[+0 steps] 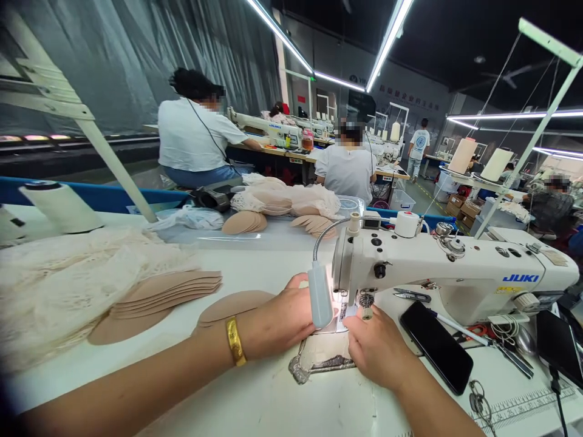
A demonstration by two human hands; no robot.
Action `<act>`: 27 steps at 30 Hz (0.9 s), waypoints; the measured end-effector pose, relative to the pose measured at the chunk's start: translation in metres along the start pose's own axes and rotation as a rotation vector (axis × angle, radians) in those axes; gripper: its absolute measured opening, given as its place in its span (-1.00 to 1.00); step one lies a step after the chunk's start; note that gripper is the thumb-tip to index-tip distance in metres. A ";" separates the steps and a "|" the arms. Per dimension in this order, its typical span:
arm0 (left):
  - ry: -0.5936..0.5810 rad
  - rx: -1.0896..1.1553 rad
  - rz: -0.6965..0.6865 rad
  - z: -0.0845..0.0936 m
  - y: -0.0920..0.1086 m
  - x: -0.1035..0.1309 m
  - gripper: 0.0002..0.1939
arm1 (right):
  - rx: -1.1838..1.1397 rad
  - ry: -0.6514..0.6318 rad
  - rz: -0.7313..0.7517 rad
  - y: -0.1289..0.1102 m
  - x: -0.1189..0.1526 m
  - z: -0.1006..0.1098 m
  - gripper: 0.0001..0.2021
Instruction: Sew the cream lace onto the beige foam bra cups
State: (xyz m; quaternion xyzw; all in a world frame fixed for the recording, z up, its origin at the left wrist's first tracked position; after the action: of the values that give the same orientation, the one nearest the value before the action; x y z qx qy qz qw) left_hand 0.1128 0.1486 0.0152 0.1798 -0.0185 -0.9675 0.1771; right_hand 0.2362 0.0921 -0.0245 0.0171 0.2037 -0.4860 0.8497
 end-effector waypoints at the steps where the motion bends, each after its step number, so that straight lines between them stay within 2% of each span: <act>1: -0.009 -0.020 0.019 0.009 -0.001 0.001 -0.78 | 0.005 0.011 0.018 0.000 0.001 0.000 -0.77; 3: -0.016 -0.055 0.073 0.036 -0.005 0.009 -0.82 | 0.026 0.031 0.052 0.000 0.003 0.000 -0.76; 5: 0.005 -0.087 0.157 0.072 -0.012 0.026 -0.81 | 0.086 0.054 0.071 0.004 0.008 -0.002 -0.75; 8: 0.061 -0.140 0.332 0.122 -0.026 0.072 -0.71 | 0.272 0.162 0.030 0.017 0.020 -0.002 -0.72; 10: 0.089 -0.166 0.469 0.139 -0.033 0.114 -0.67 | 0.372 0.191 0.039 0.024 0.025 -0.007 -0.69; 11: 0.099 -0.171 0.546 0.141 -0.035 0.136 -0.65 | 0.409 0.204 0.072 0.024 0.027 -0.009 -0.68; 13: 0.119 -0.171 0.709 0.134 -0.040 0.181 -0.64 | 0.438 0.230 0.147 0.020 0.029 -0.010 -0.67; 15: 0.147 -0.180 0.857 0.119 -0.042 0.218 -0.62 | 0.403 0.244 0.199 0.010 0.028 -0.007 -0.69; 17: 0.152 -0.182 0.946 0.101 -0.043 0.240 -0.61 | 0.315 0.221 0.228 -0.005 0.025 -0.004 -0.72; 20: 0.103 -0.147 0.986 0.085 -0.046 0.247 -0.74 | 0.145 0.138 0.263 -0.037 0.019 0.001 -0.73; 22: 0.136 -0.101 0.992 0.091 -0.046 0.239 -0.65 | 0.001 0.077 0.235 -0.059 0.016 0.004 -0.74; 25: 0.347 0.037 0.928 0.115 -0.034 0.214 -0.64 | -0.324 -0.051 0.102 -0.083 0.015 0.003 -0.75; 27: 0.470 0.124 0.793 0.125 -0.011 0.192 -0.69 | -0.585 -0.147 -0.049 -0.090 0.016 -0.005 -0.79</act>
State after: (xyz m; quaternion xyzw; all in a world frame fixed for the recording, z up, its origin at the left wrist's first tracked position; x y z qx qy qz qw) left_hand -0.1023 0.0883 0.0656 0.3835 -0.1031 -0.7553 0.5214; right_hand 0.1673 0.0324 -0.0195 -0.2686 0.2734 -0.4267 0.8191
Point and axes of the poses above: each hand's wrist, its own x-axis away from the middle knuckle, its own z-axis out of the back of the hand, y = z × x, the point moved 8 cm from there along -x, towards the middle knuckle, and after that the axes turned 6 degrees about z, right-handed, at the moved point
